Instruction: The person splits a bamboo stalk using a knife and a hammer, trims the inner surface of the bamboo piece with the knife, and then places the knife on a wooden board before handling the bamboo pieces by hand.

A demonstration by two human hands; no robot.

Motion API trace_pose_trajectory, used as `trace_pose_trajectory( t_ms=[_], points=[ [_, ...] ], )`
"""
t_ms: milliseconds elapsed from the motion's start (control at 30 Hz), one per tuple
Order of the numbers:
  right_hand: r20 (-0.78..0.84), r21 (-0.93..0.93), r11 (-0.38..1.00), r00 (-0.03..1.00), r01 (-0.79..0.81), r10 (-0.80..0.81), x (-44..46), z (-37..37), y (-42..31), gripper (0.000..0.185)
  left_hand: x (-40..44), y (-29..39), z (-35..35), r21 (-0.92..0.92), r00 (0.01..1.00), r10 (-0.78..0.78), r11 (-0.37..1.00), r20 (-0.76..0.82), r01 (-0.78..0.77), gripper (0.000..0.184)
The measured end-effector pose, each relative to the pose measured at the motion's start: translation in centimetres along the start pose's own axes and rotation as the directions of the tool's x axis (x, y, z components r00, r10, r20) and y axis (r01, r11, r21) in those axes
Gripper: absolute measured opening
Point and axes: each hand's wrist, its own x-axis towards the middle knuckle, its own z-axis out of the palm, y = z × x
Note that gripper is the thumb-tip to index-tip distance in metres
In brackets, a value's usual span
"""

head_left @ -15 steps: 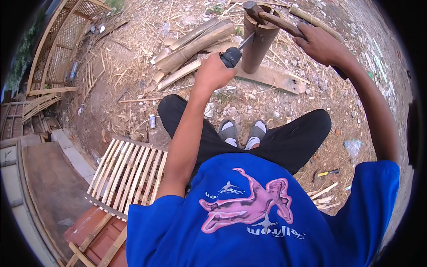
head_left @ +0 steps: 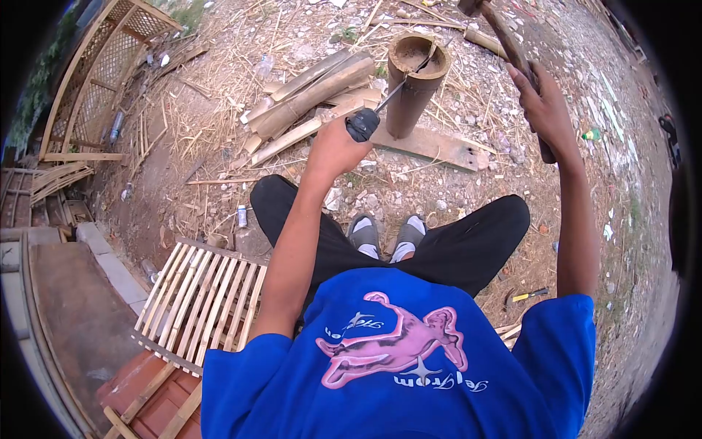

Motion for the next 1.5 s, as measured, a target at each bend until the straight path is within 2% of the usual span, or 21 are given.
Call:
trace_pose_trajectory(
  t_ms=[100,200,300,333,433,567,733,767,800,867,967,1033,1100,1200,1267,1300,1333,1367,1400,1467,1500],
  points=[
    [0.030,-0.014,1.000,0.999,-0.027,0.028,-0.5,1.4,0.4,0.051,0.7,0.1,0.0,0.048,0.999,-0.051,0.998,0.013,0.050,0.038],
    [-0.076,0.023,0.994,0.992,0.102,-0.100,0.9,1.8,1.0,0.047,1.1,0.3,0.0,0.032,0.999,-0.031,0.999,0.007,0.031,0.035],
    [-0.074,0.161,0.987,0.997,0.004,0.008,2.5,2.3,-0.3,0.046,1.5,0.2,0.2,0.002,1.000,0.007,1.000,-0.014,-0.007,0.032],
    [-0.103,0.084,0.996,0.995,-0.001,0.010,3.0,4.3,1.0,0.044,1.5,0.2,0.3,-0.007,0.999,0.023,1.000,-0.028,-0.023,0.032],
    [0.129,-0.100,0.994,0.991,0.037,-0.024,2.6,10.0,7.9,0.041,1.7,-0.1,0.1,0.027,0.999,-0.030,0.999,0.019,0.030,0.032],
    [0.121,0.004,0.998,0.990,-0.070,0.069,4.5,6.6,3.6,0.044,2.8,1.5,-0.5,0.028,0.989,-0.116,0.993,0.088,0.114,0.045],
    [-0.245,0.191,0.972,0.965,0.138,-0.089,5.8,3.7,1.5,0.050,2.6,0.8,-0.2,0.004,0.996,-0.077,0.997,0.054,0.077,0.045],
    [-0.160,0.224,0.974,0.987,0.020,0.016,5.5,4.7,2.3,0.050,2.7,0.7,-0.2,0.014,0.994,-0.089,0.996,0.062,0.088,0.044],
    [-0.158,0.191,0.976,0.985,0.100,-0.070,4.9,6.7,4.1,0.047,2.7,0.6,-0.2,0.021,0.993,-0.096,0.995,0.067,0.095,0.044],
    [0.120,-0.157,0.987,0.992,-0.023,0.042,2.6,10.7,9.1,0.042,2.2,2.1,-1.6,0.062,0.989,-0.125,0.991,0.080,0.120,0.043],
    [0.110,0.027,0.991,0.986,-0.133,0.129,2.9,9.8,7.4,0.040,2.8,2.3,-1.0,0.019,0.995,-0.088,0.996,0.043,0.088,0.041],
    [-0.052,0.068,0.998,0.998,-0.019,0.023,3.0,7.4,4.7,0.038,3.6,-0.5,1.1,-0.058,1.000,0.023,0.998,-0.011,-0.023,0.040],
    [-0.069,0.134,0.991,0.997,-0.012,0.021,3.2,4.7,2.8,0.036,3.5,0.7,0.6,-0.013,0.997,-0.057,0.998,0.051,0.057,0.041],
    [-0.243,0.197,0.969,0.965,0.147,-0.097,1.0,3.4,0.5,0.032,3.6,1.5,0.2,0.008,0.994,-0.084,0.996,0.063,0.084,0.038],
    [-0.138,0.266,0.961,0.990,0.069,-0.033,-1.5,4.8,1.2,0.028,3.8,0.8,0.6,-0.003,0.999,-0.051,0.999,0.011,0.051,0.034],
    [-0.171,0.222,0.960,0.977,0.168,-0.132,-3.1,6.3,1.6,0.026,3.7,1.0,0.4,-0.011,0.998,-0.057,0.998,0.029,0.057,0.035],
    [-0.073,0.158,0.981,0.992,0.114,-0.104,-4.7,7.3,1.4,0.024,3.5,1.4,0.2,-0.007,0.997,-0.069,0.998,0.031,0.069,0.036],
    [-0.041,0.198,0.969,0.988,0.151,-0.145,-6.0,8.8,0.9,0.024,3.2,1.8,0.1,-0.004,0.996,-0.083,0.997,0.037,0.083,0.036],
    [0.085,0.255,0.965,0.992,0.069,-0.093,-7.1,10.4,1.4,0.025,2.9,2.0,0.2,0.003,0.994,-0.097,0.995,0.044,0.097,0.037],
    [0.207,0.272,0.959,0.969,0.079,-0.139,-8.3,12.3,1.4,0.027,2.8,1.7,0.3,0.021,0.995,-0.098,0.995,0.032,0.097,0.038],
    [0.191,0.278,0.955,0.969,0.103,-0.160,-8.4,12.5,1.1,0.027,2.8,1.4,0.5,0.031,0.995,-0.099,0.995,0.028,0.098,0.039]
  ],
)
